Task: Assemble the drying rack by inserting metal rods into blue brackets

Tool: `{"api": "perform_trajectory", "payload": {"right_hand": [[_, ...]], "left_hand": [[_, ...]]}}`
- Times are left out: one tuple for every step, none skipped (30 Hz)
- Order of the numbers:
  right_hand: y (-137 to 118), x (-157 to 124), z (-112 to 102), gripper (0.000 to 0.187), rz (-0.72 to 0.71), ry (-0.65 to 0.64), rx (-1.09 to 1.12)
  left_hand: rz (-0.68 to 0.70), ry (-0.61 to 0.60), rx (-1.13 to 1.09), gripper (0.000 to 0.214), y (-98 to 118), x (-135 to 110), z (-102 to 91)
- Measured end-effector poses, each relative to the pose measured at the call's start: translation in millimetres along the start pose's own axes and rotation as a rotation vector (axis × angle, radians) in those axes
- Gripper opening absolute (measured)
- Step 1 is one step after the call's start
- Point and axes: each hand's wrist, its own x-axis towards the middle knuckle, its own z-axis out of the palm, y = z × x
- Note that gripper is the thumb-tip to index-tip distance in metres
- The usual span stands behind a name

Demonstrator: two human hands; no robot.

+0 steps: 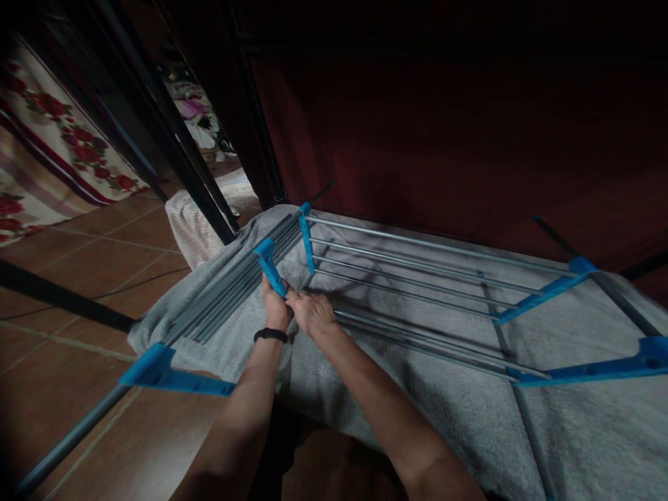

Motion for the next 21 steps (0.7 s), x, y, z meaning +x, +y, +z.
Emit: {"api": "perform_trajectory", "payload": {"right_hand": [[-0.2, 0.1, 1.1, 0.047, 0.002, -0.006, -0.003], [-0.3, 0.3, 1.9, 0.047, 0.003, -0.015, -0.004], [-0.4, 0.5, 2.4, 0.046, 0.004, -0.023, -0.005], [-0.3, 0.7, 2.6, 0.045, 0.004, -0.028, -0.006], [-0.3, 0.9, 2.7, 0.044, 0.002, -0.031, -0.01], [-0.2, 1.1, 2.6, 0.043, -0.003, -0.03, -0.014], [-0.1, 1.2, 2.6, 0.043, -0.01, -0.027, -0.019], [-0.1, 1.4, 2.7, 0.042, -0.015, -0.022, -0.026], [-0.1, 1.5, 2.9, 0.041, -0.022, -0.018, -0.033], [-0.2, 1.7, 3.2, 0.041, -0.029, -0.018, -0.04], [-0.4, 2.0, 3.6, 0.04, -0.034, -0.017, -0.046], [-0.6, 2.3, 4.1, 0.04, -0.037, -0.014, -0.052], [-0.8, 2.7, 4.6, 0.04, -0.039, -0.012, -0.056], [-1.0, 3.1, 5.1, 0.04, -0.04, -0.009, -0.057], [-1.1, 3.5, 5.7, 0.04, -0.041, -0.007, -0.058], [-1.1, 3.9, 6.5, 0.04, -0.042, -0.01, -0.06], [-1.1, 4.2, 7.4, 0.039, -0.044, -0.021, -0.065], [-1.0, 4.4, 8.5, 0.039, -0.045, -0.036, -0.071], [-0.9, 4.5, 9.8, 0.039, -0.047, -0.054, -0.077], [-0.6, 4.4, 11.2, 0.038, -0.048, -0.071, -0.082], [-0.2, 4.3, 12.5, 0.038, -0.048, -0.082, -0.085]], "left_hand": [[0.004, -0.002, -0.007, 0.053, -0.1, -0.2, 0.1], [0.013, 0.0, -0.014, 0.054, -0.3, -0.4, 0.2], [0.02, 0.005, -0.018, 0.055, -0.7, -0.5, 0.2], [0.015, 0.006, -0.016, 0.055, -1.0, -0.6, 0.2], [0.011, 0.005, -0.009, 0.056, -1.3, -0.8, 0.2], [0.008, 0.003, -0.001, 0.056, -1.4, -1.2, 0.2], [0.007, 0.001, 0.007, 0.056, -1.5, -1.7, 0.2], [0.004, -0.001, 0.016, 0.055, -1.4, -2.2, 0.1], [0.001, -0.004, 0.025, 0.055, -1.1, -2.8, 0.1], [0.002, -0.005, 0.032, 0.056, -0.9, -3.4, 0.0], [0.003, -0.008, 0.04, 0.056, -0.6, -4.0, 0.0], [0.003, -0.013, 0.048, 0.058, -0.3, -4.4, 0.1], [0.002, -0.022, 0.056, 0.059, 0.0, -4.7, 0.2], [0.001, -0.029, 0.06, 0.06, 0.3, -4.9, 0.5], [-0.002, -0.03, 0.061, 0.06, 0.7, -4.9, 0.8], [-0.008, -0.025, 0.063, 0.06, 1.1, -4.9, 1.2], [-0.011, -0.018, 0.067, 0.06, 1.5, -4.9, 1.5], [-0.009, -0.014, 0.074, 0.06, 2.0, -4.8, 1.9], [-0.004, -0.019, 0.083, 0.06, 2.5, -4.8, 2.2], [0.004, -0.033, 0.092, 0.06, 3.1, -4.9, 2.5], [0.013, -0.052, 0.1, 0.06, 3.6, -5.1, 2.7]]}}
